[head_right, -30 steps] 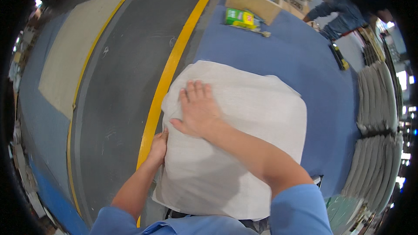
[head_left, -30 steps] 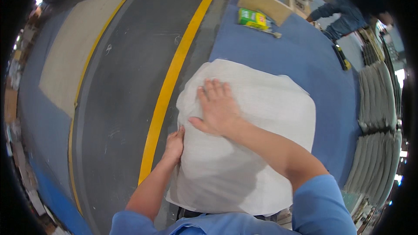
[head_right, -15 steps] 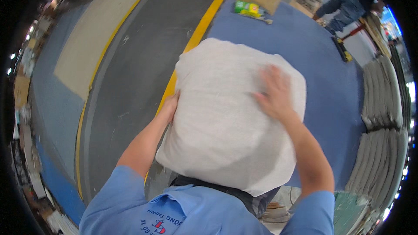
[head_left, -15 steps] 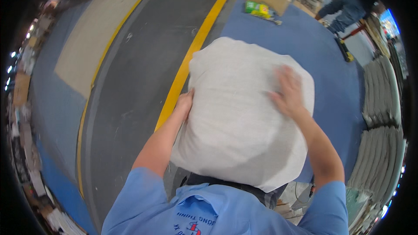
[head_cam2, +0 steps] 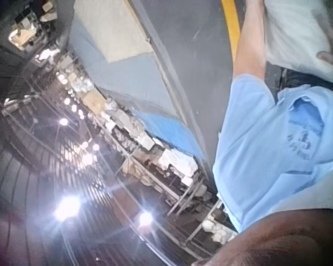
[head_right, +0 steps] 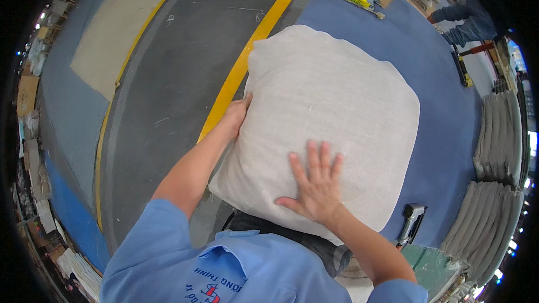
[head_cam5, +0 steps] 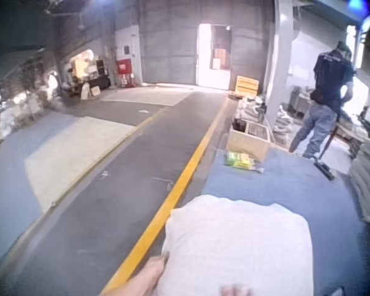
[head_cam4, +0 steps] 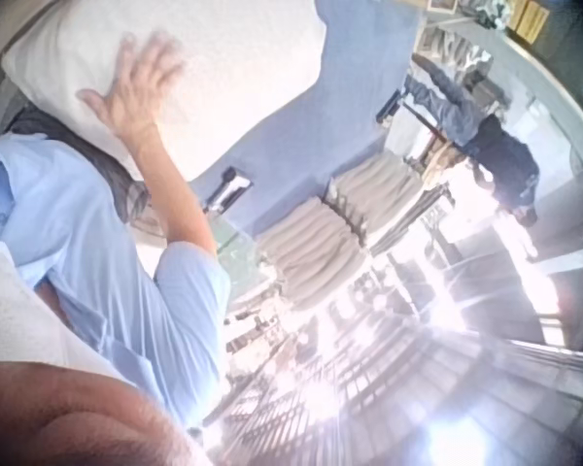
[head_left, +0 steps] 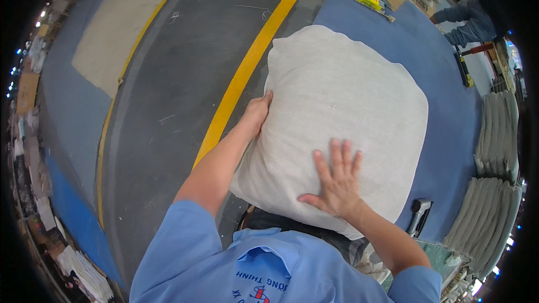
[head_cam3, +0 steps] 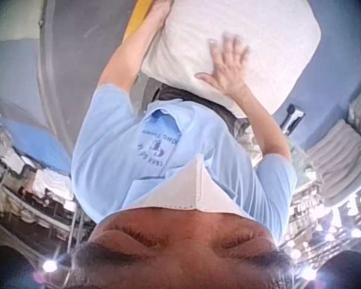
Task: The person wraps a white fabric cover around a black cushion base, folds the edges, and secures them with a staple gun. The person repeatedly flips and adjusts the cushion, then stacks the finished unit with others on the table.
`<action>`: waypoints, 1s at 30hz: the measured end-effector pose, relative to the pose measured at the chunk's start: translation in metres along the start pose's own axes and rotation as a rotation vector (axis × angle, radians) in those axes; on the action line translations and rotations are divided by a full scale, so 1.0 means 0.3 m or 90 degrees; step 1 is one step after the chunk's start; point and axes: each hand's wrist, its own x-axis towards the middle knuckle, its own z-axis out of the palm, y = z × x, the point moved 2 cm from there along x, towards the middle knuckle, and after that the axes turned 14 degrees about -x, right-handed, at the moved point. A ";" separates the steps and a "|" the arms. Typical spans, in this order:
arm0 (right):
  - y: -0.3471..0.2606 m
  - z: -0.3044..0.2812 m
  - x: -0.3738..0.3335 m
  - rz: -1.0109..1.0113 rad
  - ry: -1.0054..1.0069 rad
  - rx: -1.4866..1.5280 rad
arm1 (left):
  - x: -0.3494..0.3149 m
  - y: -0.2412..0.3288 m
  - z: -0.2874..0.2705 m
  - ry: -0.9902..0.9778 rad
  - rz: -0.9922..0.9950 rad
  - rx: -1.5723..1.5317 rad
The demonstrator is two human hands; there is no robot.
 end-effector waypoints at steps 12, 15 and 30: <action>-0.257 -0.021 0.317 -0.156 0.140 0.007 | -0.005 0.032 -0.007 0.031 0.042 0.087; -0.074 -0.089 0.226 -0.099 0.167 0.019 | -0.017 0.041 -0.003 -0.013 0.067 0.037; 0.081 -0.085 0.426 0.022 0.099 -0.007 | -0.013 0.009 0.008 -0.062 -0.037 -0.057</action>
